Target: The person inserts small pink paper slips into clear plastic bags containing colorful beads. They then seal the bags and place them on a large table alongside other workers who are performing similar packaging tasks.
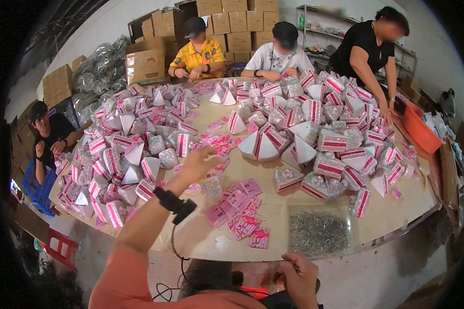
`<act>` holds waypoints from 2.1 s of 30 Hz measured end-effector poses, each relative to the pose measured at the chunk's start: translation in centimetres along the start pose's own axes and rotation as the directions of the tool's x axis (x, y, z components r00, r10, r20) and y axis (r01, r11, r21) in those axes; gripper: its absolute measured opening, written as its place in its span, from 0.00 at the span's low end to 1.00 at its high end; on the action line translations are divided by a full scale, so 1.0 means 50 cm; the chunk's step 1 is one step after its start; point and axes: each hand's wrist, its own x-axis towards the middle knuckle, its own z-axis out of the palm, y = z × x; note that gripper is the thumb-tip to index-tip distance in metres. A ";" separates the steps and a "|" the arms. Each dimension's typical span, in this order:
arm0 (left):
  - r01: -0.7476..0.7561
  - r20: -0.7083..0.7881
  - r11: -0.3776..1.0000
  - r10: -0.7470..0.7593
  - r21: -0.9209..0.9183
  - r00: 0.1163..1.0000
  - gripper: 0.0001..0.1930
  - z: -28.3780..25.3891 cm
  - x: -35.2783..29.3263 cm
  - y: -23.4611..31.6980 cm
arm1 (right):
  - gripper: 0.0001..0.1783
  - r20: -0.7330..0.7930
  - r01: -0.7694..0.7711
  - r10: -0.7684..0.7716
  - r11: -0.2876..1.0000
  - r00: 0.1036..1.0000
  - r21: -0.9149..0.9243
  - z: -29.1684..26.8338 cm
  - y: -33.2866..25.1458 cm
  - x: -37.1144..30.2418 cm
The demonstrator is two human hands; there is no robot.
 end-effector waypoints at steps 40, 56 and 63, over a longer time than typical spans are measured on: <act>0.111 0.118 0.843 -0.201 0.526 0.973 0.31 0.074 0.393 -0.204 | 0.07 0.192 -0.082 0.098 0.993 0.977 -0.091 0.109 0.133 0.054; -0.099 0.290 0.882 -0.045 0.462 0.956 0.32 0.113 0.136 -0.117 | 0.09 0.152 -0.186 0.181 0.982 0.972 0.020 0.122 0.125 0.067; -0.146 0.069 0.959 0.133 0.244 0.989 0.23 -0.024 0.153 -0.201 | 0.09 0.205 -0.113 0.128 0.990 0.970 -0.083 0.112 0.113 0.072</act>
